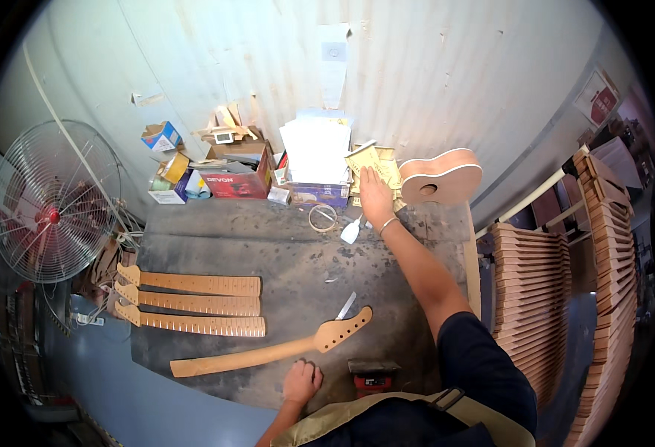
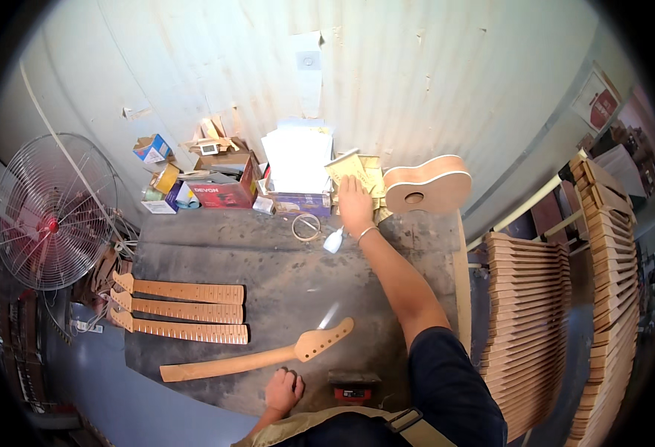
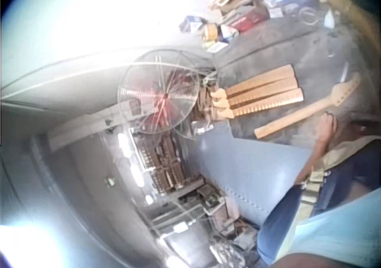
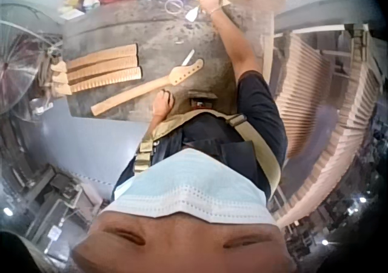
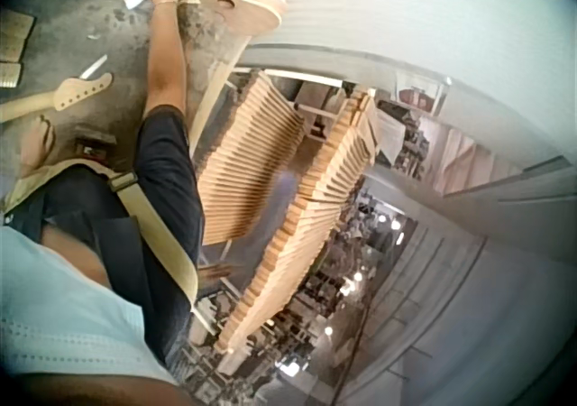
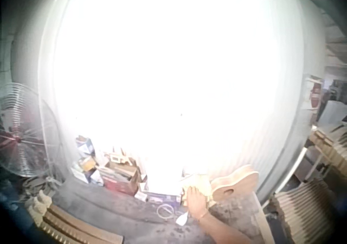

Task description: The person sands the edges of a wooden guitar neck using a handheld electric sander. They then use a pneumatic air gun to blow dust off several guitar necks laid out on the workbench. Finally, the person picks up a neck and places it on a drying rack.

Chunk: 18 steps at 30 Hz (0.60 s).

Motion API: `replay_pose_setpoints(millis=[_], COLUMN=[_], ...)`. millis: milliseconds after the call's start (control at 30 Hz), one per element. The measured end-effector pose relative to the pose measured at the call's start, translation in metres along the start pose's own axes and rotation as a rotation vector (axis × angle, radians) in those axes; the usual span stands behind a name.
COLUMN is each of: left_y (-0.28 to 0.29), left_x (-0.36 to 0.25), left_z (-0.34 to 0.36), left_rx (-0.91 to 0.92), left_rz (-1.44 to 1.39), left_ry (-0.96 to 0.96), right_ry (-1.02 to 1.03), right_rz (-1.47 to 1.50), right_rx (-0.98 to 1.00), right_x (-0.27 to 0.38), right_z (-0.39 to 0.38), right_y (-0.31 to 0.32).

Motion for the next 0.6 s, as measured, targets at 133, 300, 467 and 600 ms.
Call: replay_pose_setpoints(millis=[133, 300, 467, 600], left_y=[-0.001, 0.002, -0.014, 0.001], left_x=[-0.002, -0.003, 0.008, -0.002], left_z=[0.002, 0.003, -0.003, 0.004], left_rx=[0.022, 0.035, 0.026, -0.014], left_rz=[0.001, -0.026, 0.009, -0.032], left_ry=[0.003, 0.005, -0.017, -0.019], right_ry=[0.089, 0.215, 0.340, 0.379], right_rz=[0.308, 0.248, -0.029, -0.035], right_rx=[-0.049, -0.072, -0.019, 0.067], right_x=[-0.032, -0.064, -0.069, -0.071], right_z=[-0.019, -0.027, -0.024, -0.014], right_y=[0.009, 0.026, 0.042, 0.030])
Point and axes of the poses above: each hand's wrist, its own z-axis towards the middle knuckle, its own y-axis out of the back of the hand, x = y × z, the point moved 2 cm from there along z, towards the middle knuckle, and after that the axes turned 4 degrees about x, right-handed, at the moved point
